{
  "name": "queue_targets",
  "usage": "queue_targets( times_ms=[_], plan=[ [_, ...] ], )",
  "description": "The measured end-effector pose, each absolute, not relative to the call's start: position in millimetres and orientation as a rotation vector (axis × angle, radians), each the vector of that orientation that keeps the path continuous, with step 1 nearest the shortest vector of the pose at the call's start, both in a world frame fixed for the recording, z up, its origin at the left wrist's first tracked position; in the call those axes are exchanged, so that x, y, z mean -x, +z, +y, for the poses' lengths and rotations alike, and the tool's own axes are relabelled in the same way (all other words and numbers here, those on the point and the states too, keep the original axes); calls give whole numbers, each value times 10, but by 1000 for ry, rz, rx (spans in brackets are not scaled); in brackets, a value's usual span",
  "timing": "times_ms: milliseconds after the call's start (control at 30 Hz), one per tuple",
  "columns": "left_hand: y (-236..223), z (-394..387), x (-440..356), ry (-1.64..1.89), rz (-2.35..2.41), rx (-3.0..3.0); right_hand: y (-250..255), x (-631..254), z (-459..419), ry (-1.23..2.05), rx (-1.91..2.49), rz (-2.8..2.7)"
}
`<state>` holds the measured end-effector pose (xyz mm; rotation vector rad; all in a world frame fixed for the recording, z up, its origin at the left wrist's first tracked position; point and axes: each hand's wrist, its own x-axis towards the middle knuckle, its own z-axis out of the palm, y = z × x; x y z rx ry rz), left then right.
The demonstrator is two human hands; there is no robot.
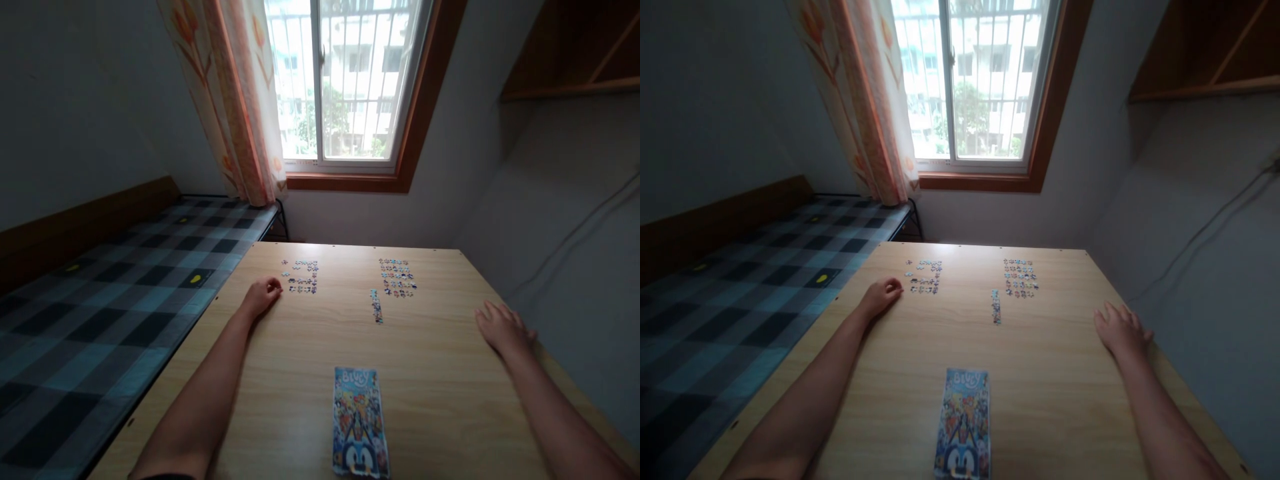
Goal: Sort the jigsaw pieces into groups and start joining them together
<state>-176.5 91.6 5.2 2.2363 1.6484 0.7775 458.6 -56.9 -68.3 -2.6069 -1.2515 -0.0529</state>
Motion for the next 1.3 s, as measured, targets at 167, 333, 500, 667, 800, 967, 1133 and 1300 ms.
queue_targets(
  times_ms=[167,333,500,667,800,967,1133,1300],
  plan=[
    [307,860,1426,1138,1505,-2135,-640,-4479,-571,-321,2459,-1342],
    [279,579,476,928,1058,-2158,-490,-3954,-619,-598,1978,-1746],
    [17,273,-190,705,947,-2106,-340,-3068,-708,-474,1448,-2066],
    [-79,200,-227,817,1027,-1995,-266,-2460,-609,-333,1142,-2107],
    [-109,200,-178,835,1029,-1975,-238,-2283,-468,-212,1055,-2100],
    [-116,182,-199,814,980,-1978,-206,-2271,-411,-150,993,-2060],
    [-118,110,-251,764,906,-1998,-205,-2326,-405,-80,972,-2034],
    [-107,81,-297,763,830,-2022,-183,-2376,-407,-14,926,-2106]
  ],
)
